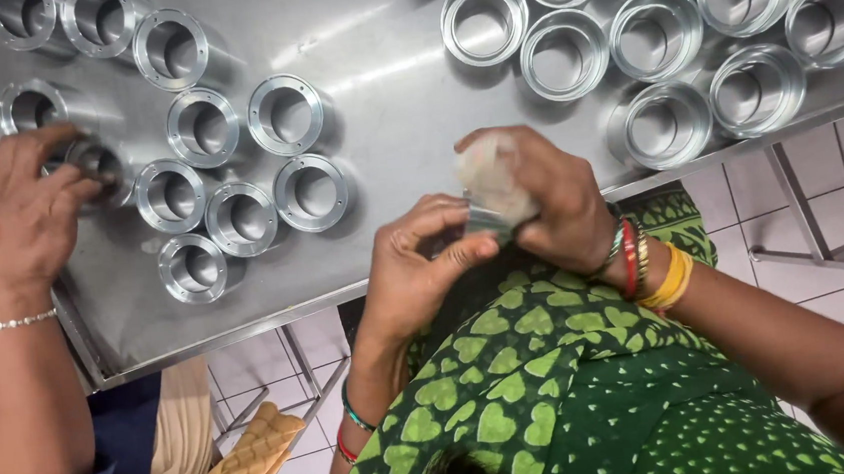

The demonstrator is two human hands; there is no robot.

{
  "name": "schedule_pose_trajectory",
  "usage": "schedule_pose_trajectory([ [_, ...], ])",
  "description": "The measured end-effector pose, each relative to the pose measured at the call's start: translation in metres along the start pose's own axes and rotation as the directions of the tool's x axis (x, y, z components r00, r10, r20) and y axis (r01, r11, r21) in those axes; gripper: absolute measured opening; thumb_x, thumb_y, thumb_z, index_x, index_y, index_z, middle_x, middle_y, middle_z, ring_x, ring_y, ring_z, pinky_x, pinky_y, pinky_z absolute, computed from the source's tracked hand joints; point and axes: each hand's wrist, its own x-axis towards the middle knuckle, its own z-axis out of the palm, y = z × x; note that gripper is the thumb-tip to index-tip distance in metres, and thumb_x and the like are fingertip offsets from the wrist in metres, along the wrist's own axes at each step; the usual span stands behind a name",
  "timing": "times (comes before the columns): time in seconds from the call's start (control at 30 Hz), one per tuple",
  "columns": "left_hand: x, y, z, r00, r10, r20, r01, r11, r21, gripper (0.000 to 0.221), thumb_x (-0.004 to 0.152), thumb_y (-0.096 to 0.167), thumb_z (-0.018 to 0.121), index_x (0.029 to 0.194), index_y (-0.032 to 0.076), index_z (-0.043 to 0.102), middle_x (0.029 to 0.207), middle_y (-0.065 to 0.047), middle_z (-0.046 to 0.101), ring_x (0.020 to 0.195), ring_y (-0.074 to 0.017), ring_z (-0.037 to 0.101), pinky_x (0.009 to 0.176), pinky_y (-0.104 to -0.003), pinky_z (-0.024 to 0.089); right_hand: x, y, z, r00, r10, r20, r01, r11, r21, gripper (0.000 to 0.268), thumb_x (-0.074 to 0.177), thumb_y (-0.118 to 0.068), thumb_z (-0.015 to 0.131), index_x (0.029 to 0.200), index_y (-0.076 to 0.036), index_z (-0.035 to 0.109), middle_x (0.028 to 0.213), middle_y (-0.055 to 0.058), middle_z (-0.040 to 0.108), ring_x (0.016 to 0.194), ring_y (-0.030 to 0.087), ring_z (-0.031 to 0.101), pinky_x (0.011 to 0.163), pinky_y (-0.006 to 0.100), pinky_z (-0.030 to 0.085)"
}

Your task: Measuring and inspecting small metal cylindrical parts using a dial gauge and cleaning them with a cloth.

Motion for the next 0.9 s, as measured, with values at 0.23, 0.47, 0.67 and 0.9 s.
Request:
schedule_pose_trajectory([
  [0.23, 0.006, 0.008, -0.002, 0.996, 0.019, 0.086, -0.019, 1.0, 0.006, 0.029, 0.085, 0.017, 0.084, 0.108, 0.003, 0.075, 0.112, -0.001, 0.069, 0.105, -0.0085, 0.063, 0.092, -0.025, 0.052, -0.02, 0.011, 0.001, 0.791, 0.543, 0.28, -0.594, 0.576, 0.562, 0.048, 0.093, 0.005, 0.061, 0.14, -0.001, 0.059, 0.13, 0.019, 0.067, 0.118, 0.027, 0.068, 0.104, 0.034, 0.055],
  [0.47, 0.015, 0.015, 0.002, 0.991, 0.027, 0.133, -0.048, 0.986, 0.16, 0.032, 0.085, 0.029, 0.085, 0.104, 0.004, 0.077, 0.095, -0.001, 0.068, 0.094, -0.013, 0.055, 0.085, -0.029, 0.047, -0.006, -0.001, -0.005, 0.901, 0.421, 0.103, -0.433, 0.882, 0.184, 0.052, 0.083, 0.003, 0.058, 0.134, 0.003, 0.056, 0.133, 0.011, 0.062, 0.114, 0.02, 0.066, 0.098, 0.029, 0.055],
  [0.67, 0.013, 0.012, -0.002, 0.982, 0.143, 0.12, -0.174, 0.935, 0.308, 0.031, 0.082, 0.03, 0.085, 0.102, 0.008, 0.078, 0.107, -0.003, 0.076, 0.107, -0.0191, 0.061, 0.095, -0.034, 0.051, -0.01, 0.011, -0.001, 0.564, 0.672, 0.48, -0.695, 0.073, 0.715, 0.04, 0.101, -0.005, 0.058, 0.14, 0.002, 0.056, 0.119, 0.009, 0.068, 0.097, 0.012, 0.068, 0.081, 0.027, 0.058],
  [0.9, 0.014, 0.016, -0.005, 0.978, 0.169, 0.125, -0.201, 0.928, 0.314, 0.029, 0.085, 0.026, 0.083, 0.103, 0.005, 0.077, 0.113, -0.005, 0.074, 0.11, -0.019, 0.065, 0.095, -0.035, 0.053, -0.006, 0.011, 0.002, 0.599, 0.694, 0.4, -0.689, 0.192, 0.699, 0.046, 0.094, -0.004, 0.06, 0.14, -0.001, 0.055, 0.122, 0.006, 0.067, 0.104, 0.013, 0.068, 0.088, 0.028, 0.06],
])
